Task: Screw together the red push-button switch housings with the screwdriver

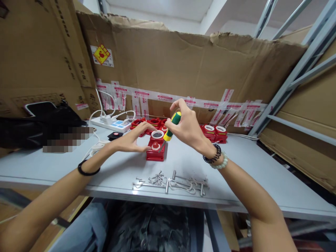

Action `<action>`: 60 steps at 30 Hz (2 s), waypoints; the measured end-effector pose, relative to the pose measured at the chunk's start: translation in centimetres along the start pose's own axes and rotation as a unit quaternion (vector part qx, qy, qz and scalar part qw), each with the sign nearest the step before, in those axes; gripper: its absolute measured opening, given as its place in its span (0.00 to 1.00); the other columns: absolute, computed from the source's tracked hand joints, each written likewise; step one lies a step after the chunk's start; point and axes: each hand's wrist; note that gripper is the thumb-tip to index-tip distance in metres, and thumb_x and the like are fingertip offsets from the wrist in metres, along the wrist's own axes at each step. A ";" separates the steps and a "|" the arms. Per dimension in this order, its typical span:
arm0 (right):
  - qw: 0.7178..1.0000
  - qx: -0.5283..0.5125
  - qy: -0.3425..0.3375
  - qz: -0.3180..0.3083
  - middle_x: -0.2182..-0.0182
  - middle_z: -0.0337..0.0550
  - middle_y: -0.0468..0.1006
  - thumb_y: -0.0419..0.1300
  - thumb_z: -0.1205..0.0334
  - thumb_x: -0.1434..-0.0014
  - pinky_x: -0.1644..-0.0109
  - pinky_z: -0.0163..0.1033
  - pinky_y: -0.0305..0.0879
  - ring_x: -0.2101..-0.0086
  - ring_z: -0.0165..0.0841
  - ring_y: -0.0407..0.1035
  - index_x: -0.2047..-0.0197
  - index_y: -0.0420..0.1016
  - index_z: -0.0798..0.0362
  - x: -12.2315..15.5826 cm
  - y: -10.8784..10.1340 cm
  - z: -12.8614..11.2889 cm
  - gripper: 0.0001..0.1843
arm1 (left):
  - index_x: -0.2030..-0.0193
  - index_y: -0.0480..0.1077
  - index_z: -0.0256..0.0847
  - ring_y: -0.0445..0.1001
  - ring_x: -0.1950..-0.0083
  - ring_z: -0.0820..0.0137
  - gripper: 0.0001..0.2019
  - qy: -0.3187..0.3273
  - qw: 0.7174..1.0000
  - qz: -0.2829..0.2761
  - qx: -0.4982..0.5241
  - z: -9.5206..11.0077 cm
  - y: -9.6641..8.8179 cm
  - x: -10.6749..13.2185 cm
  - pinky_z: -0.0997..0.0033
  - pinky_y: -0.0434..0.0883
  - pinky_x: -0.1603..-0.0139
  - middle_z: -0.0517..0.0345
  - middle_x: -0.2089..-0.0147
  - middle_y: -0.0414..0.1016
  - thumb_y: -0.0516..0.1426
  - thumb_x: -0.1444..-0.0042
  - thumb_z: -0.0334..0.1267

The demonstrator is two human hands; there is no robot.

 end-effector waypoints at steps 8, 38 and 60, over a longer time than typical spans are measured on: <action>1.000 -0.015 -0.024 -0.010 0.77 0.31 0.64 0.54 0.66 0.50 0.72 0.35 0.56 0.78 0.25 0.58 0.62 0.58 0.51 -1.2 3.1 -0.3 0.11 | 0.31 0.36 0.48 0.47 0.30 0.50 0.57 -0.069 0.988 -0.121 0.061 -5.8 1.8 -0.2 0.48 0.53 0.34 0.47 0.28 0.39 0.66 0.61 0.53; 0.925 0.356 -0.048 -0.121 0.77 0.52 0.71 0.54 0.62 0.44 0.74 0.39 0.50 0.75 0.35 0.63 0.73 0.72 0.58 -2.9 5.3 -4.5 0.11 | 0.31 0.36 0.46 0.39 0.29 0.45 0.59 -0.021 0.998 -0.062 -0.007 -5.3 2.8 -0.5 0.45 0.49 0.33 0.44 0.29 0.39 0.65 0.64 0.58; 0.889 0.278 -0.081 -0.355 0.74 0.44 0.68 0.55 0.52 0.41 0.75 0.38 0.50 0.76 0.32 0.60 0.63 0.65 0.54 -4.6 1.7 -4.9 0.13 | 0.31 0.40 0.43 0.49 0.33 0.42 0.55 -0.056 0.995 -0.074 -0.027 -4.3 3.0 -0.4 0.42 0.54 0.37 0.41 0.33 0.48 0.63 0.62 0.60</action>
Point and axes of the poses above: each hand's wrist, its own x-axis away from the middle knuckle, its own y-axis out of the palm, z = x × y
